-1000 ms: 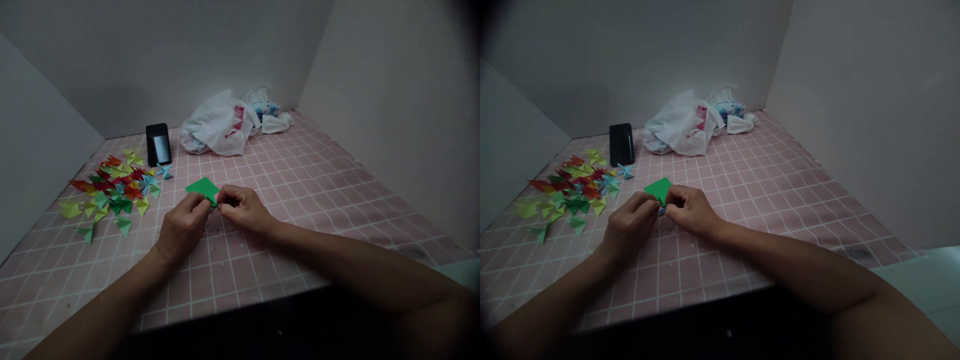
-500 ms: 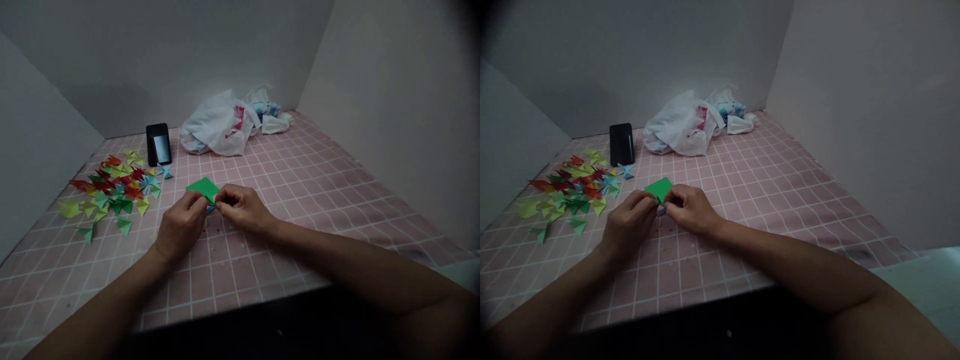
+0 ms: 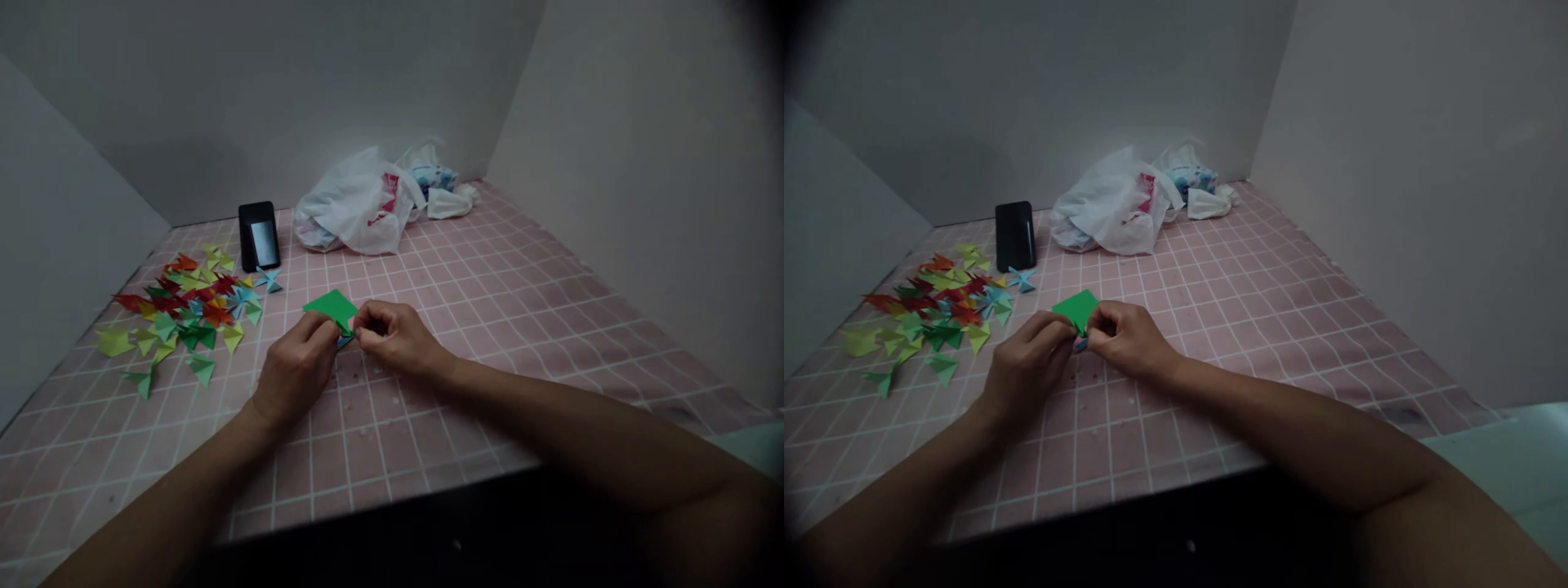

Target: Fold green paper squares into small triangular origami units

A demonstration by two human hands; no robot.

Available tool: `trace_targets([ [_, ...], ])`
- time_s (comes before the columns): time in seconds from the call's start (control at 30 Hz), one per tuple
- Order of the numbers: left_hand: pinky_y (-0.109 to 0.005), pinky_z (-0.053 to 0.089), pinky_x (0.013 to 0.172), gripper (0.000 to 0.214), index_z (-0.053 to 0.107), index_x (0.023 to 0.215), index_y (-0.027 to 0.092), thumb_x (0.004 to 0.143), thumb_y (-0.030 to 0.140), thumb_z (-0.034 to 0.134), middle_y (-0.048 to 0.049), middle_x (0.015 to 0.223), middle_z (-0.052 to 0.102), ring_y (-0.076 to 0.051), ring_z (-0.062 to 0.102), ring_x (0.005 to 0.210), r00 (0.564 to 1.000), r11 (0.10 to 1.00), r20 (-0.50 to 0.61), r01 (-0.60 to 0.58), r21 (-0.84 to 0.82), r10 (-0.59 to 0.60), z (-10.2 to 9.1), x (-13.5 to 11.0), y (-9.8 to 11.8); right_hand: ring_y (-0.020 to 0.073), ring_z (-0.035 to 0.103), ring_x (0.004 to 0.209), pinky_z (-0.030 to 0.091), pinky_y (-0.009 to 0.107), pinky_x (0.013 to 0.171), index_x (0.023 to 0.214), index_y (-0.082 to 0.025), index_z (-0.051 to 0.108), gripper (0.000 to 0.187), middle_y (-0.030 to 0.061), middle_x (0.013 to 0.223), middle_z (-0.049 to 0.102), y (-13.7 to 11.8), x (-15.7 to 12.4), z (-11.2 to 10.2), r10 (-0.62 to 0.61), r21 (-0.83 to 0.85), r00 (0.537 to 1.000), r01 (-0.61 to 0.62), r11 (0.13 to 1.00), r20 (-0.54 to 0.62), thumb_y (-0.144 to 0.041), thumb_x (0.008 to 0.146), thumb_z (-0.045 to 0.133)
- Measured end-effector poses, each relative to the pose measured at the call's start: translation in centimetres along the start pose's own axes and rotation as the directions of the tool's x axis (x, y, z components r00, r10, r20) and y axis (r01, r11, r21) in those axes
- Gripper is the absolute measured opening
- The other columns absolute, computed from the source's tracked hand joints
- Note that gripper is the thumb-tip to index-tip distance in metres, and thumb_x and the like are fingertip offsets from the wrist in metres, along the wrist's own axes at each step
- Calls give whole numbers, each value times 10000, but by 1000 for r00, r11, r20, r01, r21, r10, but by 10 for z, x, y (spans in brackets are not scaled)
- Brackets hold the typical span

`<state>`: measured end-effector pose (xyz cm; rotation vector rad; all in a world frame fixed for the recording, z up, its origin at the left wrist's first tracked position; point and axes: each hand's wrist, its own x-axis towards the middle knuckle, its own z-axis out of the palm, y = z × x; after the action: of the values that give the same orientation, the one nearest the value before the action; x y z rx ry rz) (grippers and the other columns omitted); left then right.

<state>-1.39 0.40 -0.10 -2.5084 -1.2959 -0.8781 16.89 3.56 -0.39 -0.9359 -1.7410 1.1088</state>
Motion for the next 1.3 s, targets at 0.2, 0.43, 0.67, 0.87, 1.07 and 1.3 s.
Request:
trace_targets([
  [0.2,-305,531,747,134,607,838,192,915,90,567,-49,887,661,-187,668,847,995,977,-48,80,-199,-92,-1,3,-3,105,471,566,360,246,539,666,-182,552,99,-34,619,523,1,5,-3,166,147,986,-164,975,0,-258,720,585],
  [0.43,-261,531,709,126,643,830,205,850,81,632,-17,873,675,-147,661,815,942,819,-74,244,-520,-328,2,3,-9,94,504,481,394,226,508,675,-180,550,91,-38,531,546,9,10,-6,325,384,944,-323,865,63,-216,700,630],
  [0.67,-267,557,642,74,642,785,196,789,187,715,0,790,693,-140,665,679,817,456,171,466,-758,-550,3,5,-9,101,486,474,374,232,493,706,-180,561,123,-24,526,562,16,9,-5,343,423,933,-354,834,105,-249,750,654],
  [0.87,-235,515,575,50,635,780,189,798,160,671,23,695,647,-122,630,601,821,512,178,491,-705,-543,4,5,-10,109,510,568,395,236,530,798,-193,549,120,-32,674,554,8,7,-6,193,179,981,-195,964,32,-296,805,610],
  [1.07,-265,507,664,86,667,827,193,821,118,624,-10,792,678,-146,646,725,915,737,102,377,-561,-391,5,1,-8,115,511,616,395,232,540,876,-198,545,178,-34,712,558,8,4,-2,133,129,990,-137,982,36,-282,771,662],
  [1.3,-253,550,571,96,616,818,191,809,230,703,6,727,688,-145,677,627,793,383,289,534,-754,-537,4,4,-3,98,455,386,331,215,388,840,-217,524,141,-98,524,473,8,4,0,272,331,958,-287,899,90,-146,735,586],
])
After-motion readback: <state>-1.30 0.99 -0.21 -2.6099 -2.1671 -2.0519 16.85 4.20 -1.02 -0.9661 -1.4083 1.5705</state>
